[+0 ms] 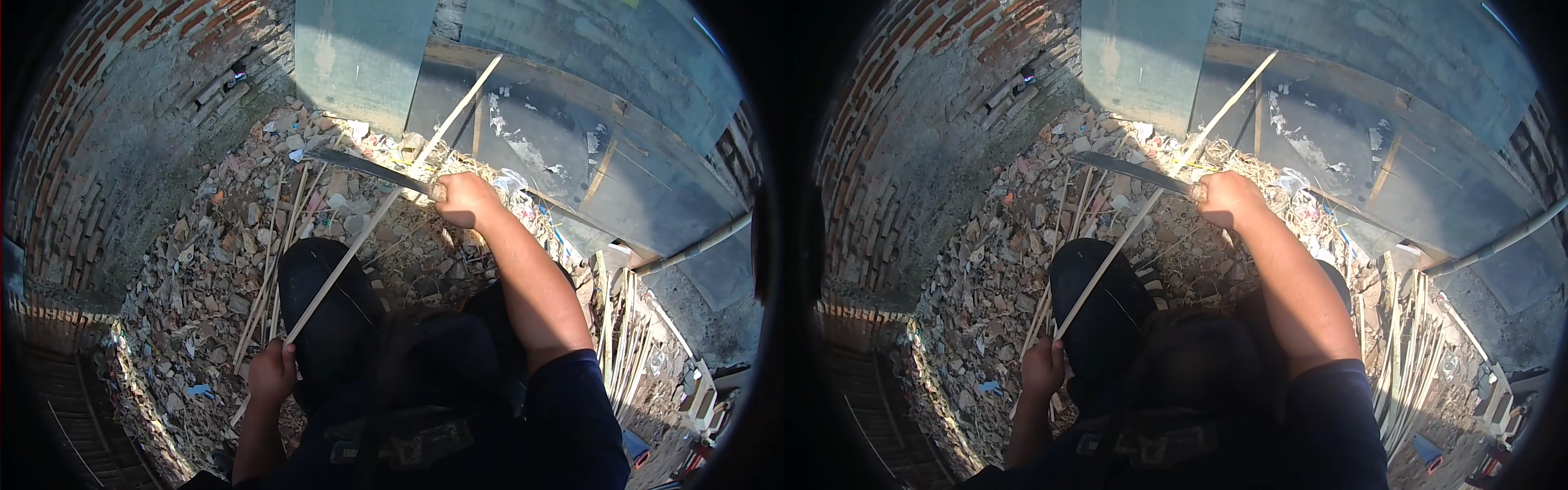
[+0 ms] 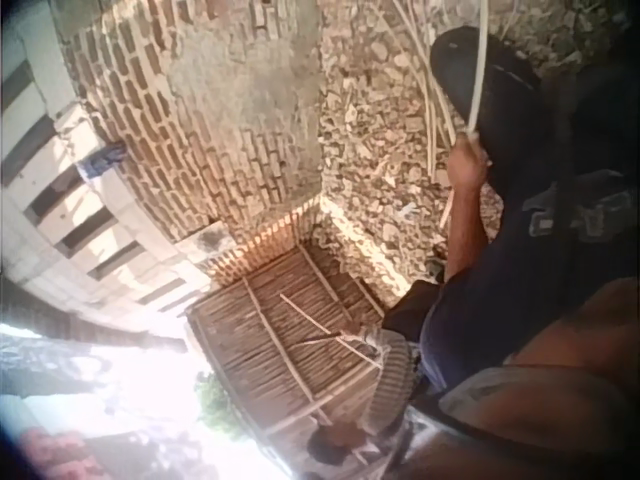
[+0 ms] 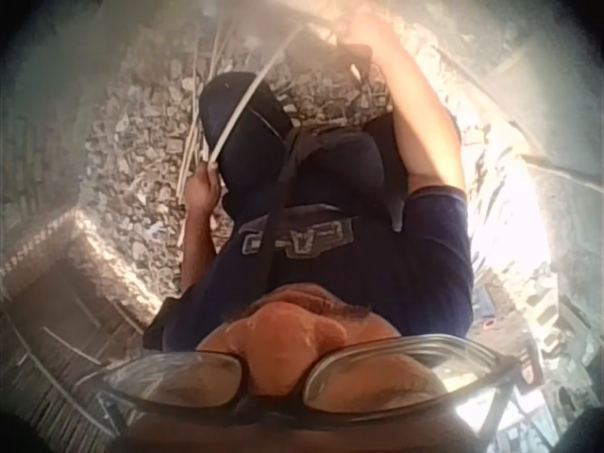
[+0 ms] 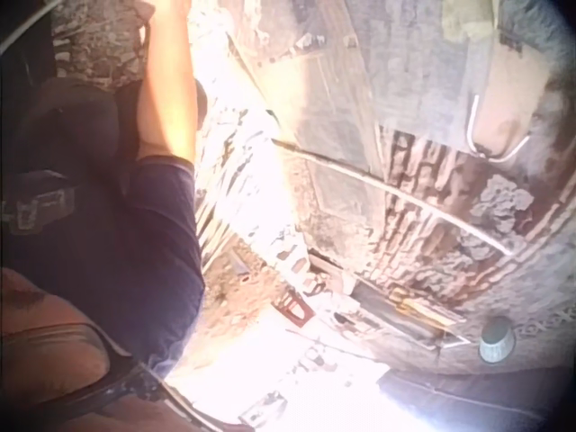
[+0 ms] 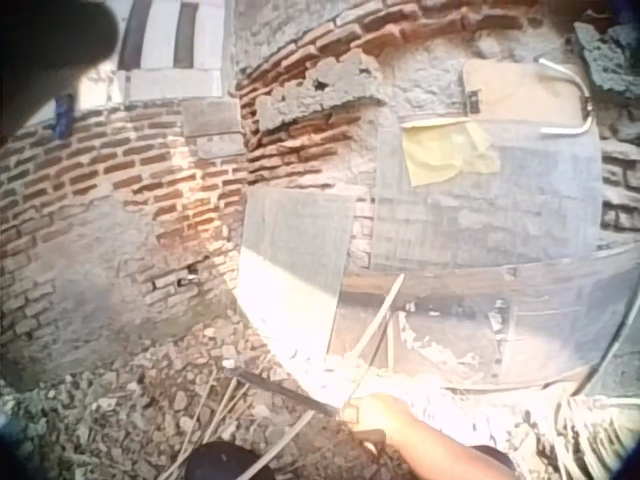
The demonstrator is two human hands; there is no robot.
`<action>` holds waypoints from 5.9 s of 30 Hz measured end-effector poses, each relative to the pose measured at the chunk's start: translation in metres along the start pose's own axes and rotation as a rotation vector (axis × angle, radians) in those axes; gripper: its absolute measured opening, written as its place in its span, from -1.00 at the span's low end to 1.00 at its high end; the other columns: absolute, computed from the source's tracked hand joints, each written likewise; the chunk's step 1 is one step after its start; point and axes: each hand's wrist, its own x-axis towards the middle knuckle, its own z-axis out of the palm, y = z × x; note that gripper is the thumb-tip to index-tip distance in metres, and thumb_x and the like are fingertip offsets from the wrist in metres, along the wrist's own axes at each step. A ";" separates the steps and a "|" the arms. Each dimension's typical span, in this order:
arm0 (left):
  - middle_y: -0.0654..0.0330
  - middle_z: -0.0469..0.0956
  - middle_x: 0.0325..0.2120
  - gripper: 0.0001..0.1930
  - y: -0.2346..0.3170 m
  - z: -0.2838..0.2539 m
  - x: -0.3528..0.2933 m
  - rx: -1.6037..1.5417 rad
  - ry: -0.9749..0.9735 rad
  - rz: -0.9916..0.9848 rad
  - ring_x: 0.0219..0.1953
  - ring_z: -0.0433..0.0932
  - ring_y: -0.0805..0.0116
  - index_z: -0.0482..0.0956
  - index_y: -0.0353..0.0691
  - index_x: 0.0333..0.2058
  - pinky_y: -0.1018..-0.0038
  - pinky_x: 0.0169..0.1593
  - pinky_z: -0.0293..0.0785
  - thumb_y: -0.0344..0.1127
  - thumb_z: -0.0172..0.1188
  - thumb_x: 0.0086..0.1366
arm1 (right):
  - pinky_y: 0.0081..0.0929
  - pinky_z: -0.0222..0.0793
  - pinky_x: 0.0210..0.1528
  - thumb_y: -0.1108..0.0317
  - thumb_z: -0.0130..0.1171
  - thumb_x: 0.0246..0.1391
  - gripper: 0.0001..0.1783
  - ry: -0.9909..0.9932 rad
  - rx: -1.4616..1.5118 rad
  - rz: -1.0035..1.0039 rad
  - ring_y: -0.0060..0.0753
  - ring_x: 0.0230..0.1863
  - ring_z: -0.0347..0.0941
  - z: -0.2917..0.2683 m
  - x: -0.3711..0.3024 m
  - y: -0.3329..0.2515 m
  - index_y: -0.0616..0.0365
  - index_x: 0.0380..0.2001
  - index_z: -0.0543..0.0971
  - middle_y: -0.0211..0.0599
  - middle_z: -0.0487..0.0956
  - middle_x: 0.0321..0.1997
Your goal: The person scrapes a thin bamboo strip using a knife.
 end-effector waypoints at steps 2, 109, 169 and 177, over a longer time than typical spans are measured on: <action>-0.17 0.50 -0.64 -0.63 -0.004 0.001 -0.004 -0.006 0.000 -0.002 -0.50 0.54 -0.34 0.41 -0.27 -0.40 -0.10 -0.43 0.38 -0.08 0.00 0.49 | -0.18 0.58 0.01 0.21 0.21 -0.02 -0.50 -0.076 0.061 -0.041 0.00 -0.12 0.66 0.001 -0.007 -0.012 0.04 0.05 0.62 -0.09 0.71 -0.19; -0.16 0.52 -0.63 -0.71 0.008 0.007 0.000 0.016 0.054 0.011 -0.52 0.56 -0.31 0.45 -0.27 -0.33 -0.10 -0.44 0.42 -0.14 0.05 0.47 | -0.08 0.55 -0.04 0.22 0.28 -0.08 -0.64 -0.067 0.101 -0.066 0.05 -0.13 0.64 0.004 -0.007 -0.024 0.10 -0.18 0.66 -0.03 0.69 -0.28; -0.14 0.50 -0.62 -0.69 0.003 0.015 0.003 0.025 0.142 0.032 -0.54 0.54 -0.28 0.44 -0.26 -0.38 -0.06 -0.46 0.41 -0.12 0.09 0.43 | -0.17 0.55 0.05 0.24 0.20 -0.05 -0.61 -0.047 -0.046 -0.151 0.05 -0.08 0.64 -0.006 -0.001 -0.010 0.12 -0.12 0.67 0.02 0.69 -0.17; -0.10 0.51 -0.60 -0.69 0.004 0.017 0.010 0.061 0.188 0.052 -0.53 0.55 -0.22 0.47 -0.26 -0.36 -0.03 -0.46 0.42 -0.11 0.14 0.41 | -0.14 0.50 0.13 0.24 0.21 -0.05 -0.49 0.129 0.181 0.187 0.10 0.00 0.61 -0.010 0.003 0.024 0.11 0.03 0.63 0.09 0.67 -0.04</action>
